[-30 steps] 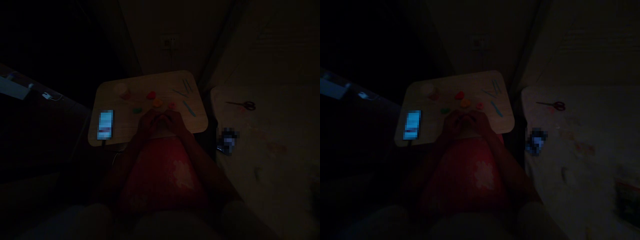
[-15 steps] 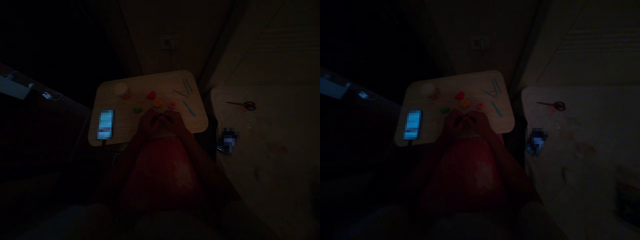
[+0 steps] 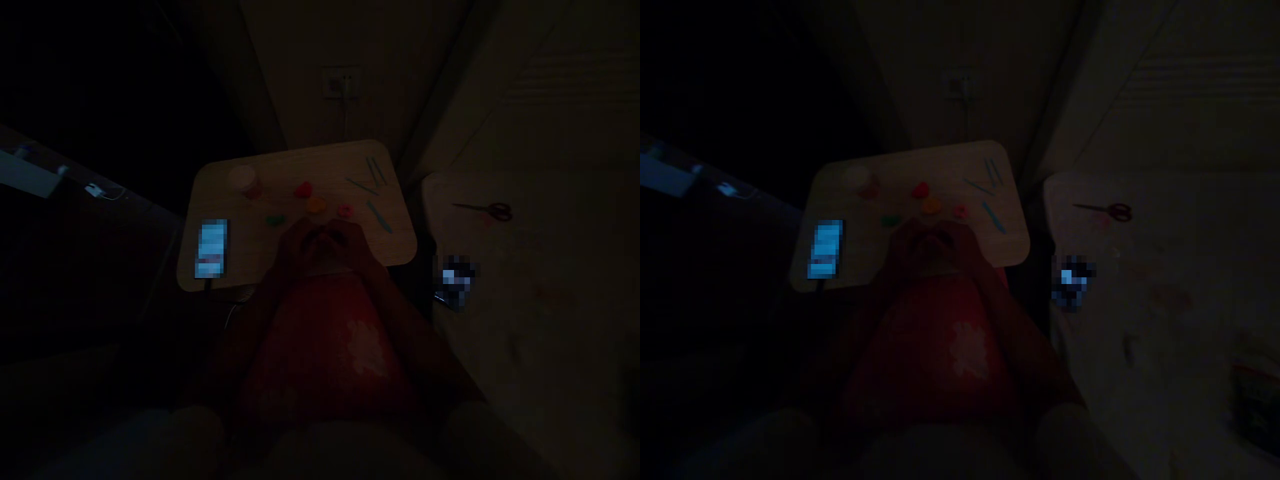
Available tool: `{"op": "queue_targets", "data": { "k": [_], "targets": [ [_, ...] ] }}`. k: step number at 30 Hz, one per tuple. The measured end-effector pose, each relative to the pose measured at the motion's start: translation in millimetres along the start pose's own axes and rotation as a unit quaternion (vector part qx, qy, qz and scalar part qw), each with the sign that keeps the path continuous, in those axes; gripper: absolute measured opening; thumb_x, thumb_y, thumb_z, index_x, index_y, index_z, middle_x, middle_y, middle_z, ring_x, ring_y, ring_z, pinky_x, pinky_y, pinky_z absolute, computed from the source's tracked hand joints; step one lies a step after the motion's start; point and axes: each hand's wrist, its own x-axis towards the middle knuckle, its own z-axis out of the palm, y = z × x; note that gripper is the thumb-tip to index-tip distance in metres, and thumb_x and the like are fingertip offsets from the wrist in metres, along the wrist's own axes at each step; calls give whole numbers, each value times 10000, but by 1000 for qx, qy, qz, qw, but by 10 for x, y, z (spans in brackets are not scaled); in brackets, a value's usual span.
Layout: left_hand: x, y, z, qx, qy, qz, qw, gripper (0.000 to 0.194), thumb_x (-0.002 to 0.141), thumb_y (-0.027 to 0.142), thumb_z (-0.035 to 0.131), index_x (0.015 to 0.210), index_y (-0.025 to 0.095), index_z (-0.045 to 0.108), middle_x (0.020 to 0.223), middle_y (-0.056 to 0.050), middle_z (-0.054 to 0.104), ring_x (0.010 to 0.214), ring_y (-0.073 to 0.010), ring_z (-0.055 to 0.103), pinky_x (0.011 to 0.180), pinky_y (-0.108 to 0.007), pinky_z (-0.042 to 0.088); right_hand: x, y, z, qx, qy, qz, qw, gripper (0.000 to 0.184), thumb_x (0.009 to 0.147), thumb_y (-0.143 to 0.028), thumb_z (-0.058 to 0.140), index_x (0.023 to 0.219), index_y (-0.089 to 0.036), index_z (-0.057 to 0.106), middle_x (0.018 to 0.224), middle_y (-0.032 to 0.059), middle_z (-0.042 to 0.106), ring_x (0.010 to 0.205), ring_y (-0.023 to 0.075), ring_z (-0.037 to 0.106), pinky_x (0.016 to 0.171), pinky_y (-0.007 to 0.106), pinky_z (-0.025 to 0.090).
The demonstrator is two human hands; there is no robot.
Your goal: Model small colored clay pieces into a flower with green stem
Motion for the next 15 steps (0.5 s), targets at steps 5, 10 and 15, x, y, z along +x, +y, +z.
{"op": "queue_targets", "data": {
  "k": [5,10,15],
  "targets": [
    [-8,-28,21,2,-5,6,1000,158,980,345,553,943,199,603,857,-40,627,758,-182,582,694,-312,470,-15,7,9,20,1,3,1000,335,967,-522,653,894,-198,696,775,17,683,681,157,579,660,294,409],
    [-4,-57,31,-1,-33,1,999,242,1006,390,523,899,194,616,844,-45,641,751,-183,593,696,-312,474,-19,15,15,13,-4,-10,1000,296,971,-486,654,902,-203,707,782,13,687,689,155,580,668,294,411],
    [7,-80,36,-1,-33,-2,999,326,1043,416,492,852,193,635,791,-43,643,716,-184,589,684,-315,463,-18,15,11,16,0,-16,1000,331,985,-520,641,902,-206,708,796,21,697,703,162,585,680,301,424]
  ]
}}
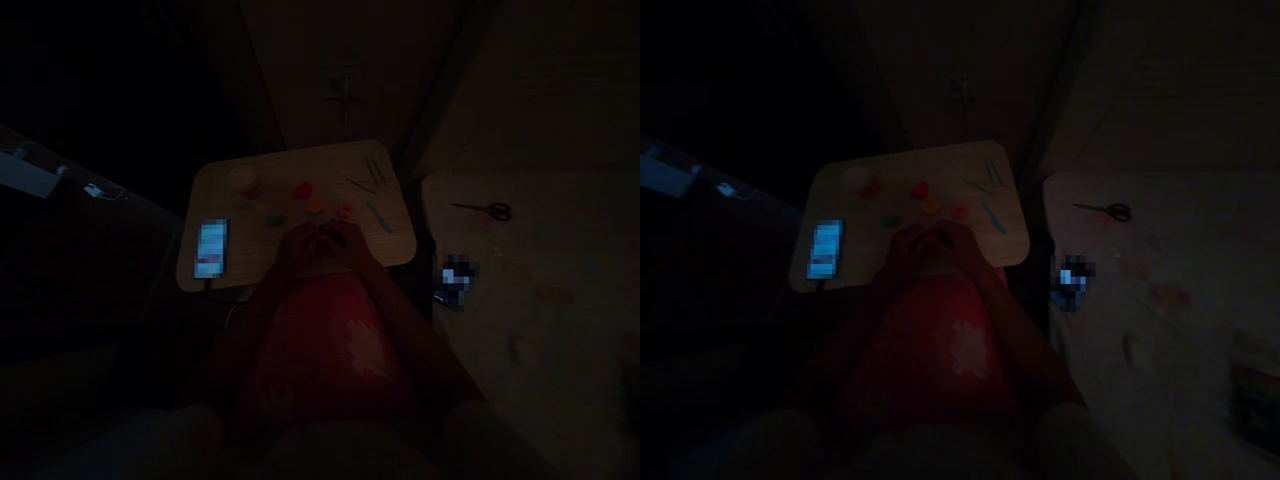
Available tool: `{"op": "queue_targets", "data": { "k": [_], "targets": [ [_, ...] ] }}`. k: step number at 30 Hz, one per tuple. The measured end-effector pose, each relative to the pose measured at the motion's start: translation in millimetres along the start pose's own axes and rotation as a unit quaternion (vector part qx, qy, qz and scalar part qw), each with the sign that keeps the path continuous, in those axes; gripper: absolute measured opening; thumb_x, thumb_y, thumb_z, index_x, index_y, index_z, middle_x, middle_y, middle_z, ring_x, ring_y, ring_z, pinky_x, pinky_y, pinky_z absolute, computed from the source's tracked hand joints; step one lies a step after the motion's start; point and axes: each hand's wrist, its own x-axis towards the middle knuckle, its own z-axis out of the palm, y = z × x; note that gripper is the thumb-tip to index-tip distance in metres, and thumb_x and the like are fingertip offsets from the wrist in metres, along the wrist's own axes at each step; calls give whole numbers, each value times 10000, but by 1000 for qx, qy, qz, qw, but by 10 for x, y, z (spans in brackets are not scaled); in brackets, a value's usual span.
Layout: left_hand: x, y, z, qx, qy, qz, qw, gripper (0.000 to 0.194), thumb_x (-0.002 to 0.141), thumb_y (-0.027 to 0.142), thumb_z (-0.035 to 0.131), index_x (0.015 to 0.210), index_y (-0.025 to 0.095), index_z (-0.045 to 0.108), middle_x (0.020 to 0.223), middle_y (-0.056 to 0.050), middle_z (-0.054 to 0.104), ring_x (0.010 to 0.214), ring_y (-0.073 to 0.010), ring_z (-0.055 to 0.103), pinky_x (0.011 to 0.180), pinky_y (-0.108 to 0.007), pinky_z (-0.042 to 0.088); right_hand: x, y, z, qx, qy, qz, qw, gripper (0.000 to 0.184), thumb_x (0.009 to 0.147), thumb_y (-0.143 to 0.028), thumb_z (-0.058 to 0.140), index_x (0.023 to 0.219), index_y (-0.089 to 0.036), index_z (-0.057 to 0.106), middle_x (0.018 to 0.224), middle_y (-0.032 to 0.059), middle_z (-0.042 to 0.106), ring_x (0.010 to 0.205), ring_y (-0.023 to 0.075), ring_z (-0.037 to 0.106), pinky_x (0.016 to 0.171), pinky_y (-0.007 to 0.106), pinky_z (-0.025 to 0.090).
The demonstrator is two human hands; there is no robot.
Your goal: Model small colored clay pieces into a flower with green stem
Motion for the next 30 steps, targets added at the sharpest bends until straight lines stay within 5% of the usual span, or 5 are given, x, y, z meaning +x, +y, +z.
{"op": "queue_targets", "data": {
  "k": [9,18,24,30],
  "targets": [
    [14,33,-13,3,1,4,1000,458,1077,524,453,845,187,658,782,-49,656,721,-182,604,691,-312,463,25,3,-15,49,22,-13,998,368,1026,-540,554,885,-223,674,818,28,682,758,178,604,721,319,456],
    [16,93,-46,-31,-5,22,999,401,1091,454,406,944,193,673,873,-75,669,800,-205,626,758,-349,511,44,36,-6,23,72,15,997,351,1031,-492,503,825,-222,590,738,8,626,679,156,533,676,305,422],
    [6,75,-13,-8,14,1,1000,273,1009,464,611,943,200,634,873,-43,657,776,-180,610,725,-311,498,55,30,1,15,31,23,999,387,1011,-550,543,839,-217,639,755,16,663,696,163,568,676,304,427],
    [4,64,-2,21,21,18,999,224,1025,405,561,989,197,637,925,-72,674,862,-204,630,786,-333,521,36,-9,-24,35,33,15,999,476,1046,-585,466,796,-218,637,743,26,651,709,170,587,689,315,437]
  ]
}}
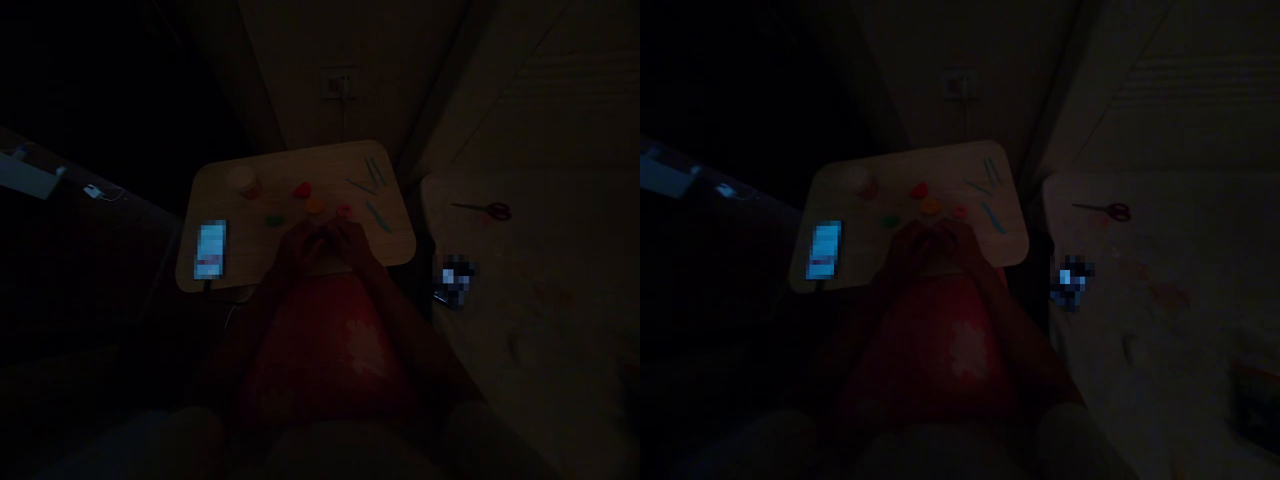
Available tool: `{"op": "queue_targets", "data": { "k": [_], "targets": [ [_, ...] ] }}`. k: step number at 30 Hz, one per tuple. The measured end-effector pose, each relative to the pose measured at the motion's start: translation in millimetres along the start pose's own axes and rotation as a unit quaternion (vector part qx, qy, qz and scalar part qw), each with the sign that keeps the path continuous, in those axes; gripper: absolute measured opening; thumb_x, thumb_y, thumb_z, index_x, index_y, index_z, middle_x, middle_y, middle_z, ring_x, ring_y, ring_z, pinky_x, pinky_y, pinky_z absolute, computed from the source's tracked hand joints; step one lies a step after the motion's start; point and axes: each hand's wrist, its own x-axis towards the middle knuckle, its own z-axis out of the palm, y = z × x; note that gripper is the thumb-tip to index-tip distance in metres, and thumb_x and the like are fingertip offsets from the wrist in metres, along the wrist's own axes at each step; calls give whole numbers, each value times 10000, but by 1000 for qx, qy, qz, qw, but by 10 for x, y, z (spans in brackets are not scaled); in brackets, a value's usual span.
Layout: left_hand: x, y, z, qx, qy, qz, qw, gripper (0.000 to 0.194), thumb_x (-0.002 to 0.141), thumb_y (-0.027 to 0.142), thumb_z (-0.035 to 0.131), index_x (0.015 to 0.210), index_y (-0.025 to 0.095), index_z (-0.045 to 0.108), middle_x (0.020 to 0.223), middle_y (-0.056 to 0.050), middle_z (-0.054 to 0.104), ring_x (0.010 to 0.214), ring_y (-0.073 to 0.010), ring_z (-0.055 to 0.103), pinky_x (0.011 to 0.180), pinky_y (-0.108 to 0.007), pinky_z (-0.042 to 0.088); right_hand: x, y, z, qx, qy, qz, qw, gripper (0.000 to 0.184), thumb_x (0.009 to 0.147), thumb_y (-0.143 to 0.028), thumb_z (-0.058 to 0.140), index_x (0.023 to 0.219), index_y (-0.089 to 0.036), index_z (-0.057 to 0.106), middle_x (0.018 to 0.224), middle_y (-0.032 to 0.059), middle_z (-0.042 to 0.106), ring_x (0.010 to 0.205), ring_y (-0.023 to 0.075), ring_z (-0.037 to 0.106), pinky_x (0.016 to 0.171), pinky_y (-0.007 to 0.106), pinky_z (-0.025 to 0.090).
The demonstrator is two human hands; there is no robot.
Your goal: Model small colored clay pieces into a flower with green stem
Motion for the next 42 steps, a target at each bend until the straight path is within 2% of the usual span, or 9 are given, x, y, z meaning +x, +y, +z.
{"op": "queue_targets", "data": {
  "k": [5,8,11,15,20,27,32,38,42],
  "targets": [
    [6,-19,-13,-1,-5,-16,1000,347,1064,443,461,868,205,622,820,-48,622,753,-188,579,714,-333,479,-20,1,-6,13,-28,1,1000,364,960,-570,634,870,-221,680,770,17,679,715,168,585,682,303,448],
    [19,-23,-13,-9,1,-18,1000,453,1087,472,393,763,209,569,747,-40,571,706,-186,544,686,-337,450,-19,19,1,2,-42,1,999,321,958,-518,640,864,-214,687,781,21,691,709,164,589,691,303,445],
    [30,-22,-9,-15,6,-11,1000,474,1089,493,388,742,211,544,736,-39,564,691,-187,537,672,-339,430,-18,27,3,4,-45,-2,999,328,968,-522,625,891,-211,697,801,28,704,717,167,601,691,303,445],
    [23,-11,-10,-12,3,-7,1000,456,1092,500,399,768,210,538,749,-33,570,685,-179,540,659,-331,418,-18,22,-2,17,-35,-6,999,346,983,-532,609,894,-210,699,808,28,704,720,165,605,684,297,443],
    [0,13,-25,-40,-7,0,999,417,1091,507,393,866,209,579,822,-50,615,748,-187,583,707,-331,463,-13,27,-8,23,-14,-6,1000,348,1000,-508,576,860,-213,696,791,25,707,737,169,618,703,300,462],
    [-21,37,-30,-27,-12,-31,999,330,1025,525,552,995,202,611,885,-55,660,772,-192,605,719,-314,490,0,53,12,32,-19,-2,999,344,969,-517,613,830,-216,706,780,27,716,728,173,626,700,302,470],
    [-24,11,4,-19,-34,-29,999,309,1065,458,479,1063,200,650,990,-93,704,874,-222,662,821,-348,533,6,39,6,13,-13,3,1000,377,957,-545,632,791,-212,693,721,12,681,667,159,587,660,295,443],
    [-6,13,13,-36,-24,-46,998,357,1093,439,426,1020,194,674,948,-88,718,855,-214,666,826,-347,553,-8,-2,-4,15,1,2,1000,376,963,-538,635,794,-208,698,708,5,662,656,150,572,642,293,421],
    [-17,11,15,-46,-19,-61,997,389,1100,433,407,1057,184,703,978,-98,749,878,-218,691,853,-357,574,-18,-2,0,22,3,8,1000,375,962,-542,627,794,-216,703,732,9,684,675,154,579,655,294,438]
  ]
}}
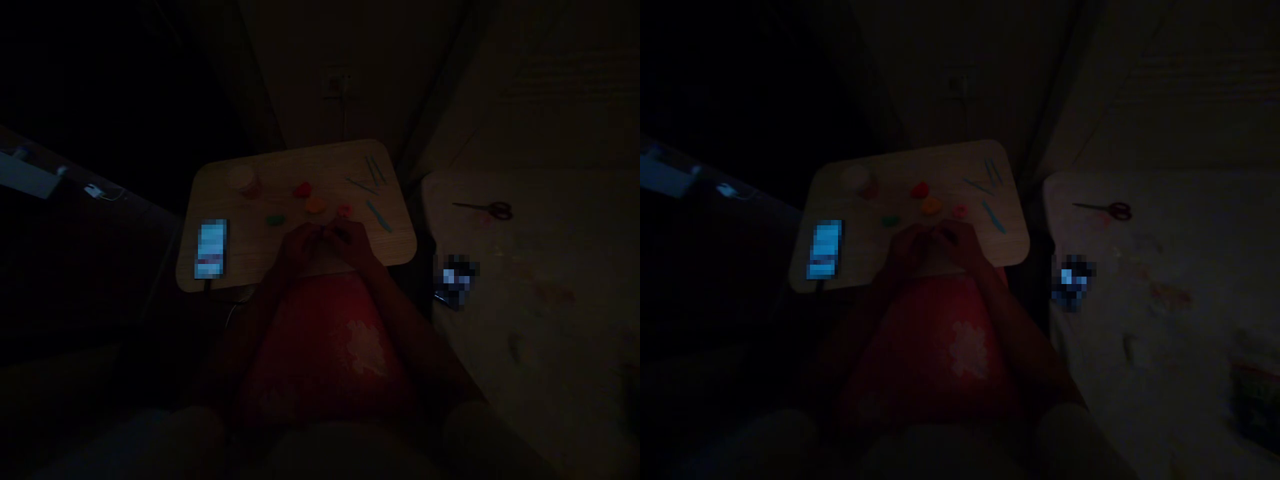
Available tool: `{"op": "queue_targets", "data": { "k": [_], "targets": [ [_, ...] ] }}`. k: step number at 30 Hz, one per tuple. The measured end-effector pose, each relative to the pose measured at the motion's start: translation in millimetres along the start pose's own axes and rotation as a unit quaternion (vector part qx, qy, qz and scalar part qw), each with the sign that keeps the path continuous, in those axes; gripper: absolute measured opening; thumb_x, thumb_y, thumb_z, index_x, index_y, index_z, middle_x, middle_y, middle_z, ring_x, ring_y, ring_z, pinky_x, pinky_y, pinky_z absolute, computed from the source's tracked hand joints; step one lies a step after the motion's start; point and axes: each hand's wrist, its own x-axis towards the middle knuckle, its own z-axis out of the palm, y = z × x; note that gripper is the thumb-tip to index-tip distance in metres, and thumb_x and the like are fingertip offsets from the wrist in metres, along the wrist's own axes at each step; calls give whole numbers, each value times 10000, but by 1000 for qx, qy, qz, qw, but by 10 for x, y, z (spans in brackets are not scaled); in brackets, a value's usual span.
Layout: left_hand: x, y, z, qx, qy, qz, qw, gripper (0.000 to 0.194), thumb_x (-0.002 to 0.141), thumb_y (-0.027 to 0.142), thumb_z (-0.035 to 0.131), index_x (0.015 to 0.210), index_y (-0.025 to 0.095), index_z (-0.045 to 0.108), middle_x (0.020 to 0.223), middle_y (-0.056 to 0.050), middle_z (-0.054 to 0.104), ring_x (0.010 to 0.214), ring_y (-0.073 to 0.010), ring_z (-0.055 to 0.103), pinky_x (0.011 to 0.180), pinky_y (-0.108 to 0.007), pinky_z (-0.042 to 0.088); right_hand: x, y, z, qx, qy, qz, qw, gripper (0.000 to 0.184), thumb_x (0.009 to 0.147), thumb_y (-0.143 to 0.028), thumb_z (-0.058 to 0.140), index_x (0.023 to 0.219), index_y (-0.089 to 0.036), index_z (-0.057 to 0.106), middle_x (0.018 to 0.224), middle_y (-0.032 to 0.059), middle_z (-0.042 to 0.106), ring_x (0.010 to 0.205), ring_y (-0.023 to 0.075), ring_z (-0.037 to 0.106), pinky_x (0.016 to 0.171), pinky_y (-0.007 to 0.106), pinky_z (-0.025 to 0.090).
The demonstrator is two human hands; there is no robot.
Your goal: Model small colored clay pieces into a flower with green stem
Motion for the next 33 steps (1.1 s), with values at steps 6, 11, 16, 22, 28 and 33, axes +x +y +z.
{"op": "queue_targets", "data": {
  "k": [6,11,16,22,28,33],
  "targets": [
    [7,-39,-2,-8,24,12,1000,361,1082,410,471,1085,188,757,1027,-96,795,930,-216,738,885,-354,589,0,10,-9,-4,14,6,1000,363,954,-535,626,795,-218,705,703,12,671,659,161,571,637,301,425],
    [-16,-67,-4,20,71,-23,997,273,988,440,663,937,198,778,909,-59,804,805,-195,726,772,-327,581,3,4,-18,-2,27,11,1000,395,947,-563,634,757,-219,675,693,10,650,667,164,572,648,307,427],
    [-17,-45,-17,35,133,-45,989,359,917,488,751,743,181,684,679,-8,703,617,-148,609,606,-276,492,3,-2,-21,-2,30,8,1000,348,945,-506,644,770,-207,686,704,9,655,665,154,564,645,301,419],
    [2,12,-56,13,88,-29,996,408,1064,476,510,914,178,745,839,-61,767,752,-191,687,732,-317,555,-2,6,-18,3,27,11,1000,265,934,-411,634,772,-208,687,700,4,641,663,151,551,636,296,414],
    [30,-48,-38,9,108,-4,994,387,1082,440,488,1108,191,784,956,-88,777,882,-208,719,843,-348,580,1,13,-20,7,34,-3,999,237,913,-376,649,751,-205,678,676,-2,638,635,145,550,619,288,398],
    [30,-48,-10,-19,122,0,992,271,1039,359,593,1079,210,816,948,-64,813,871,-188,751,856,-322,598,1,29,-23,-5,30,2,1000,280,932,-433,647,760,-214,680,692,4,657,657,154,568,633,292,413]
  ]
}}
